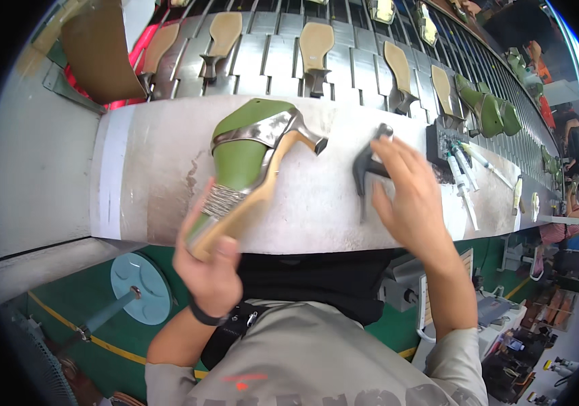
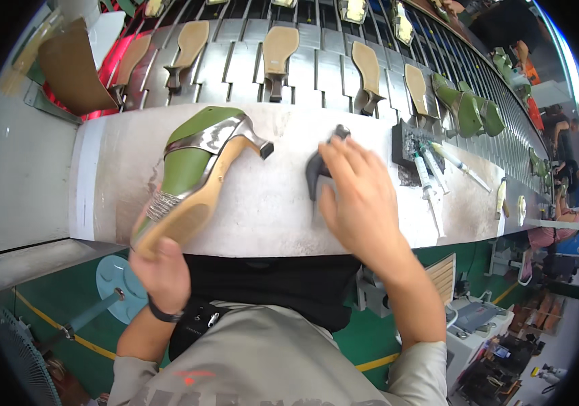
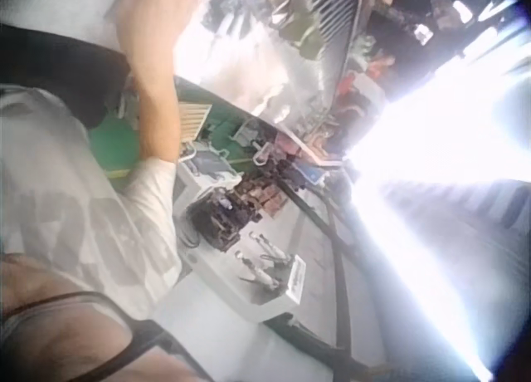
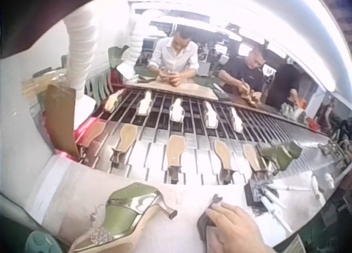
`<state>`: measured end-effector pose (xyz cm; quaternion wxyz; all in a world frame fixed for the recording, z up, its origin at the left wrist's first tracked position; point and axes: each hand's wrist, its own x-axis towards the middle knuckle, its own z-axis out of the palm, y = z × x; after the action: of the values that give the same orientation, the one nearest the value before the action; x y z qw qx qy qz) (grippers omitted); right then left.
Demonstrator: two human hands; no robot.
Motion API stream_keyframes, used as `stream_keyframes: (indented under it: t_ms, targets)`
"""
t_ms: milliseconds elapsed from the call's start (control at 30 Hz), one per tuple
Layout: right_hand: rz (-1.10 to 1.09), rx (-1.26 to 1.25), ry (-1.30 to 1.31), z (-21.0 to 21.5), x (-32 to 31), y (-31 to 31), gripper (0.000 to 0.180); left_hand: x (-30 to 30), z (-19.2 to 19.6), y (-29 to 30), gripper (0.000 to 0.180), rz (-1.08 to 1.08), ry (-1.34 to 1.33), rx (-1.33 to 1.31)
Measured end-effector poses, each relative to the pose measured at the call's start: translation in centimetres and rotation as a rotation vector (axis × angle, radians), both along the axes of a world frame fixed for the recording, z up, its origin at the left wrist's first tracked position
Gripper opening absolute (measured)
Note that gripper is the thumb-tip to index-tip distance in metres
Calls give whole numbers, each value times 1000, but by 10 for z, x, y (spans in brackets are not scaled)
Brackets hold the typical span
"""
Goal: The person uses a hammer to tap and secure the silver heel and back portion of a green high-heeled shoe, then picks up a beige sole piece and presses it onto the bottom of the shoe.
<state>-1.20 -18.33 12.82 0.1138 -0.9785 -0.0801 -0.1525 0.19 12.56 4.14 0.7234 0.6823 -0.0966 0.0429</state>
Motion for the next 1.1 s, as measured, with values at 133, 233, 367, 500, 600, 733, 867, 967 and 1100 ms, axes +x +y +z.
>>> stream_keyframes:
  t_ms: [133,233,367,500,600,733,867,967,1100]
  targets:
    - [-59,1250,278,-15,-48,31,54,27,-5,58,65,-152,299,-570]
    - [17,2049,636,-50,-48,31,81,39,17,64,61,-405,254,-608]
    - [335,2310,749,-44,-32,71,85,72,39,51,51,-540,117,-439]
    - [74,2098,256,-8,51,103,72,90,6,38,37,-40,25,238]
    - [-80,1627,-51,-20,153,83,62,77,0,25,37,-81,-502,758]
    - [-320,818,49,-31,240,56,59,66,6,11,31,-237,-697,813]
    - [-141,285,476,-28,262,21,67,66,-1,19,30,-155,-628,784]
    - [119,221,399,-2,255,-48,72,66,1,18,32,-152,-656,830]
    - [-317,-478,669,15,241,-163,46,68,0,20,32,-173,-631,869]
